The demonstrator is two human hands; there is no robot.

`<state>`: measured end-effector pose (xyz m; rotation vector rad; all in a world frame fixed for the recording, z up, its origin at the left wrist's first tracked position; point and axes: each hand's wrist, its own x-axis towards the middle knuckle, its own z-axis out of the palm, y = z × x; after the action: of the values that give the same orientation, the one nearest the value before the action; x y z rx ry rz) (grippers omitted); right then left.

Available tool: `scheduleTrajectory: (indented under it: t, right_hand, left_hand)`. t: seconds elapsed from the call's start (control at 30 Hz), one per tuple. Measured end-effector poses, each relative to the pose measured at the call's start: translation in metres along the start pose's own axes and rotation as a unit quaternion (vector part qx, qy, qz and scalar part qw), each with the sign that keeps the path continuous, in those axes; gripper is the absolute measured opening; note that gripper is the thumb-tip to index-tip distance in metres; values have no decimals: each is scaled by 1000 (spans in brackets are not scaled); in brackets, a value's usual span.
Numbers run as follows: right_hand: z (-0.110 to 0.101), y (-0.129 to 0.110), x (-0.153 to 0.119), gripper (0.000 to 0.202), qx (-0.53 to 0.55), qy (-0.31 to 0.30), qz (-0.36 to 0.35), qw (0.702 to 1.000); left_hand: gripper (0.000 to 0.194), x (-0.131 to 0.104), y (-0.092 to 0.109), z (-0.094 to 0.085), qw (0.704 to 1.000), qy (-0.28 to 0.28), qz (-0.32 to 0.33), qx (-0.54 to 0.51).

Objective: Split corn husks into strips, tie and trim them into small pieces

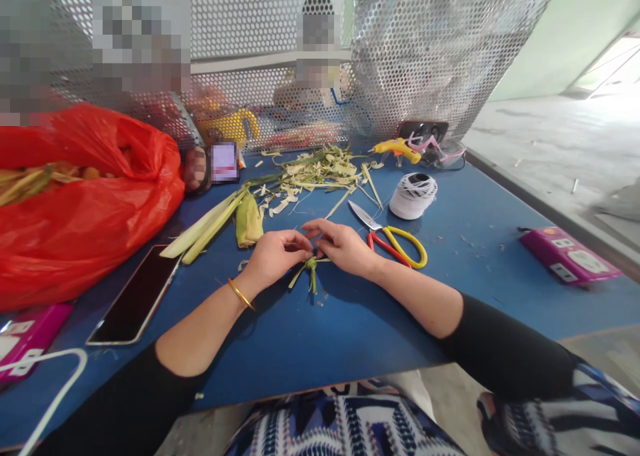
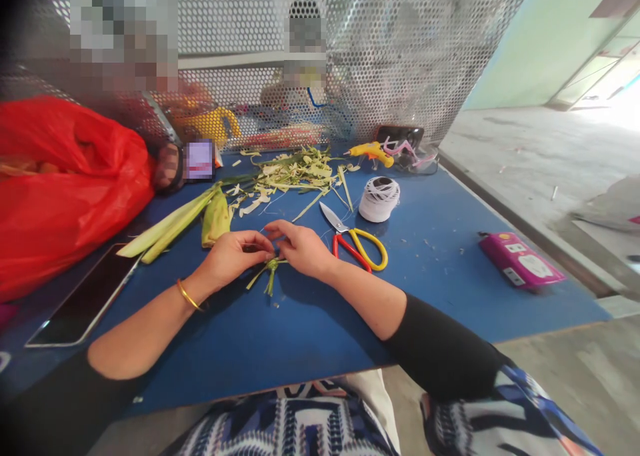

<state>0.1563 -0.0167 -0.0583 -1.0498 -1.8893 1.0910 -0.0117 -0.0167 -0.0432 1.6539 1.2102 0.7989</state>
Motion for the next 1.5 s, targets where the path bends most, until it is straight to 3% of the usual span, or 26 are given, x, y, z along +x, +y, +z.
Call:
scheduleTrajectory:
  t: [0.13, 0.27, 0.5, 0.7, 0.87, 1.0, 1.3, 1.5]
  right_hand:
    - [-1, 0, 1, 41, -41, -18, 3, 999]
    - [0, 1, 1, 39, -94, -7, 7, 996]
    - [2, -2, -1, 33, -145, -12, 4, 989]
    - [3, -1, 0, 34, -76, -16, 34, 996]
    - [3, 5, 3, 29, 10, 24, 35, 999]
    - [0, 4, 6, 22, 21, 44, 44, 998]
    - [-1, -2, 5, 11, -23, 61, 75, 995]
    - [-1, 0, 4, 10, -22, 53, 66, 996]
  left_hand:
    - [6, 0, -3, -1, 997, 10, 47, 66]
    - [10, -3, -4, -1, 975, 48, 105, 190]
    - [14, -8, -5, 2, 873, 125, 182, 434]
    - [17, -4, -14, 4, 838, 153, 261, 455]
    - [17, 0, -18, 5, 855, 159, 329, 369]
    - [16, 0, -16, 6, 875, 160, 342, 304]
    - [12, -3, -12, 7, 896, 166, 312, 268]
    - [10, -4, -9, 5, 926, 160, 237, 247]
